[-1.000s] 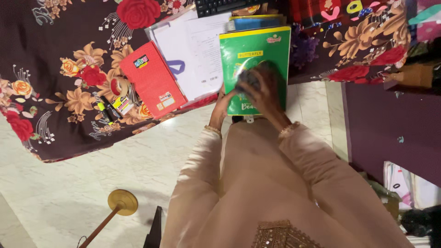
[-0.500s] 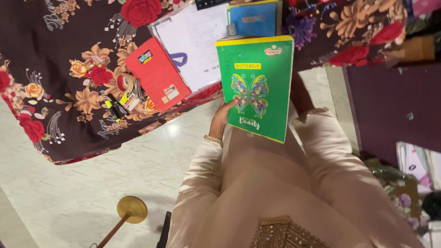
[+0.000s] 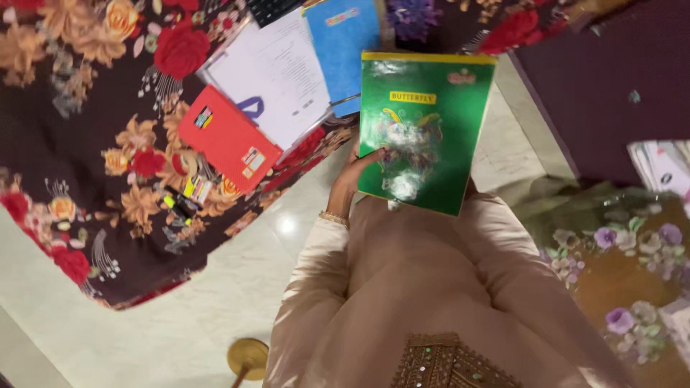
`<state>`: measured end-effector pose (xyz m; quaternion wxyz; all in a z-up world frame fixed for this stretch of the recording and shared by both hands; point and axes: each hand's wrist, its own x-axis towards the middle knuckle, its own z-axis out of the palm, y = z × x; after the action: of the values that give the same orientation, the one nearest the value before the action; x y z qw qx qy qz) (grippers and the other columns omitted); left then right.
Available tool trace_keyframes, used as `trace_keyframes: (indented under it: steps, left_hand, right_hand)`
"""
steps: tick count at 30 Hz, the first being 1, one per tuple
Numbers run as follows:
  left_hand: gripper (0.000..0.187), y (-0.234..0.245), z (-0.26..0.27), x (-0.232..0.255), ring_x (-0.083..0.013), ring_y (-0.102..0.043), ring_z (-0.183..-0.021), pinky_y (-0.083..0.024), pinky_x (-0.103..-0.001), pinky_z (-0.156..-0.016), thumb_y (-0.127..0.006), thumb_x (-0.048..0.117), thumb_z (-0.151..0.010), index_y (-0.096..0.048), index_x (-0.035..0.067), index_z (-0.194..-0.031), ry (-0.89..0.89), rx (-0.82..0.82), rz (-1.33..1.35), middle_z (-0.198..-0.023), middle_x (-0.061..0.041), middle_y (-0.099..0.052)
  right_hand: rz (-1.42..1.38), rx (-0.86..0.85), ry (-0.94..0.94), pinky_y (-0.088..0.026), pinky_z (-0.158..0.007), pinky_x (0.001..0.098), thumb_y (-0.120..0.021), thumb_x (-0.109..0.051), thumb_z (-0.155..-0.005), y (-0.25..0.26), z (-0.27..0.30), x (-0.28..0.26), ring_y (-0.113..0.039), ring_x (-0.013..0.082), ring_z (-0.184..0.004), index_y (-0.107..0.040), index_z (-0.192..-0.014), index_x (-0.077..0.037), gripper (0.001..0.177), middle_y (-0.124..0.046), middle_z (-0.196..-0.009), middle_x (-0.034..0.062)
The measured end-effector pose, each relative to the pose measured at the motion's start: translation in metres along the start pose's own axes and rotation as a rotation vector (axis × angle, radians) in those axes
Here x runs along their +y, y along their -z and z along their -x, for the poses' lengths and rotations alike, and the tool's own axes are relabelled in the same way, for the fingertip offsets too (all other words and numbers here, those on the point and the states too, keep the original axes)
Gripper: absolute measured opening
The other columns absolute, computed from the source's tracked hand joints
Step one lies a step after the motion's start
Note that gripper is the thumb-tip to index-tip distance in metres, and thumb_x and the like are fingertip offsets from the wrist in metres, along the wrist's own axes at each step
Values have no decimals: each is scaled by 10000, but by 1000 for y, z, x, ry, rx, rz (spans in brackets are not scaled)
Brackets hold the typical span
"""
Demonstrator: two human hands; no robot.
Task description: The person wipes the covers of notebooks, a clipboard, and a book using a cloth, then places them on a table and a bed.
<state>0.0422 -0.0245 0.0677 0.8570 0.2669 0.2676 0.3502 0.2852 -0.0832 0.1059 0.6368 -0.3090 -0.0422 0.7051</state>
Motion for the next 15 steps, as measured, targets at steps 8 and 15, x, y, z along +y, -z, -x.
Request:
trace_keyframes:
  steps: [8, 15]
  left_hand:
    - [625, -72, 0, -17, -161, -670, -1097, -550, -350, -940, -781, 62, -867, -518, 79, -1434, 147, -43, -171, -1232, -70, -688]
    - [636, -140, 35, -64, -168, -668, -1143, -559, -324, -975, -771, 36, -904, -500, 29, -1480, 288, -263, -451, -1261, -81, -694]
  right_hand:
    - [19, 323, 113, -576, -945, 379, -302, -745, -952, 116, 103, -10, -660, 236, -1109, -537, -1436, -62, 870, -656, -1282, 115]
    - [168, 235, 399, -586, -886, 365, -523, -676, -935, 192, 249, 53, -642, 188, -1100, -475, -1462, -50, 820, -636, -1269, 60]
